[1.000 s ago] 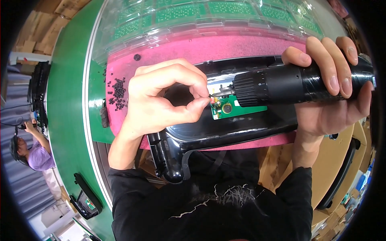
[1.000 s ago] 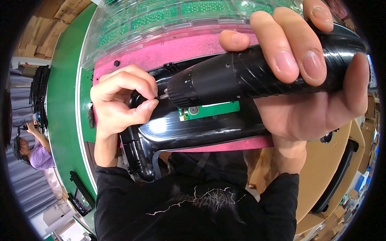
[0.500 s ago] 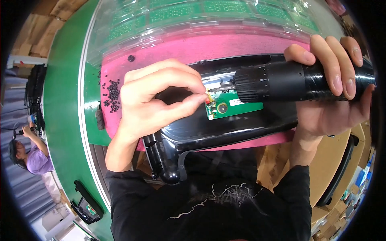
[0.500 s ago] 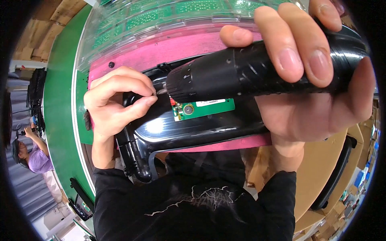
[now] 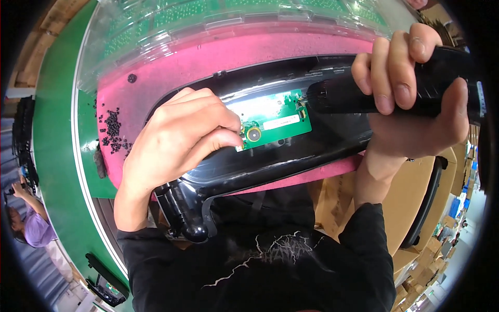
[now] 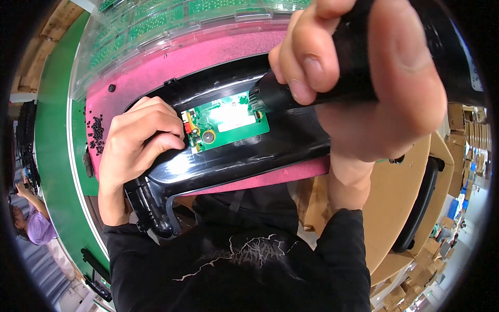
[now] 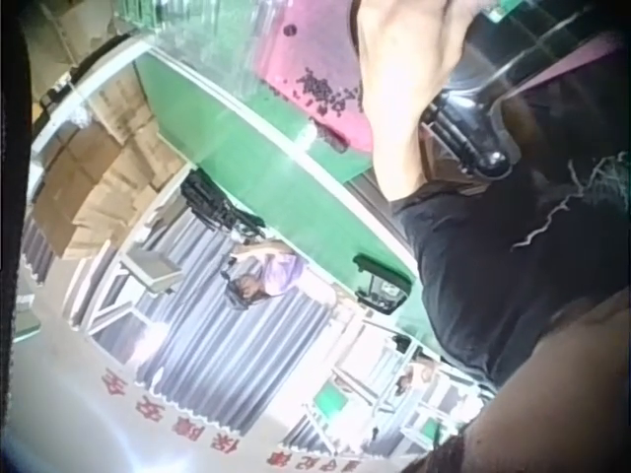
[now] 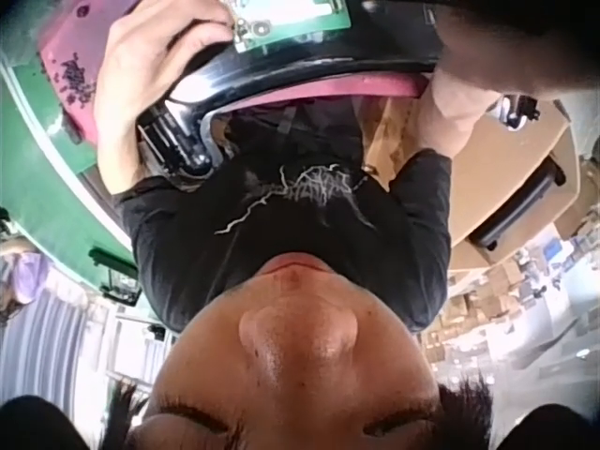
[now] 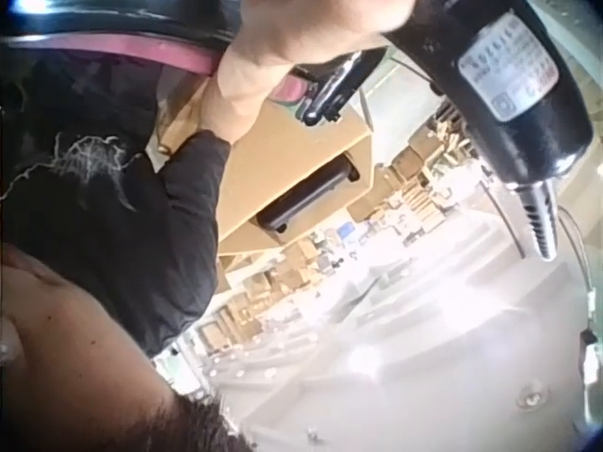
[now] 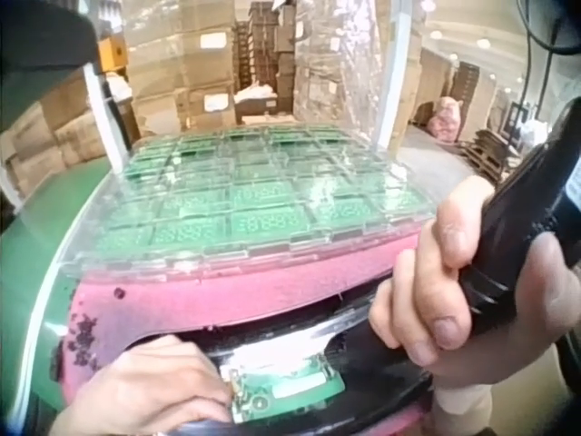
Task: Install circuit boards into plastic housings using an electric screwdriver on an assembly line.
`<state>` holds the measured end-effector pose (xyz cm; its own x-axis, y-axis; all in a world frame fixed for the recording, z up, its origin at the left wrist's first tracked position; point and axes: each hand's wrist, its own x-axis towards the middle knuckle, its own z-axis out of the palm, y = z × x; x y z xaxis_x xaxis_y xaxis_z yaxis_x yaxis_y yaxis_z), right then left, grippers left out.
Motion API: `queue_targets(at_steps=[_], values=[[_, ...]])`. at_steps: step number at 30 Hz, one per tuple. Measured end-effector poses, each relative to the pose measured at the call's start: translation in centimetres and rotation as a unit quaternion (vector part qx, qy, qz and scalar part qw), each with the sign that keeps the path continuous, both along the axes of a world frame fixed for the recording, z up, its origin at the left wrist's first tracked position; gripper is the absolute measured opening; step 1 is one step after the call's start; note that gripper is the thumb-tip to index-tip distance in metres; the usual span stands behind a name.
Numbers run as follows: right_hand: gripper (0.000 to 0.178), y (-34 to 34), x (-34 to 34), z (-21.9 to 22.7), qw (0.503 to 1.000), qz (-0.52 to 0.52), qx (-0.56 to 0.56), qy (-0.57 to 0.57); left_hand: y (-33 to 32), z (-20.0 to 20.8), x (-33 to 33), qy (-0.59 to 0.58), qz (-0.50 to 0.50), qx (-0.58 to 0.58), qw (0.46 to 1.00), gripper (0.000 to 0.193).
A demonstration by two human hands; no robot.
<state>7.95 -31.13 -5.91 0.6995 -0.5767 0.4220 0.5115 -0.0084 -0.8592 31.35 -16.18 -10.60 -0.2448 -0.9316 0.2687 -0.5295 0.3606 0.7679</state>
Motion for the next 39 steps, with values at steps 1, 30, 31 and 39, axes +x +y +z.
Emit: queue_targets(at_steps=[1,30,31,39], values=[[0.040,0.0,0.1,0.0,1.000,-0.001,-0.009,0.003,0.0,0.1,0.0,-0.001,-0.010,0.007,1.000,0.016],[0.029,3.4,5.2,1.0,0.975,-0.008,0.189,-0.117,2.0,-0.2,2.7,-0.013,0.047,0.009,0.999,0.018],[0.028,3.5,5.5,0.9,0.961,0.020,0.229,-0.157,2.2,-0.1,2.8,-0.016,0.052,0.011,0.998,0.018],[0.034,4.5,7.3,-0.3,0.962,0.009,0.218,-0.165,2.1,-0.5,3.4,0.053,0.076,0.030,0.995,0.014]])
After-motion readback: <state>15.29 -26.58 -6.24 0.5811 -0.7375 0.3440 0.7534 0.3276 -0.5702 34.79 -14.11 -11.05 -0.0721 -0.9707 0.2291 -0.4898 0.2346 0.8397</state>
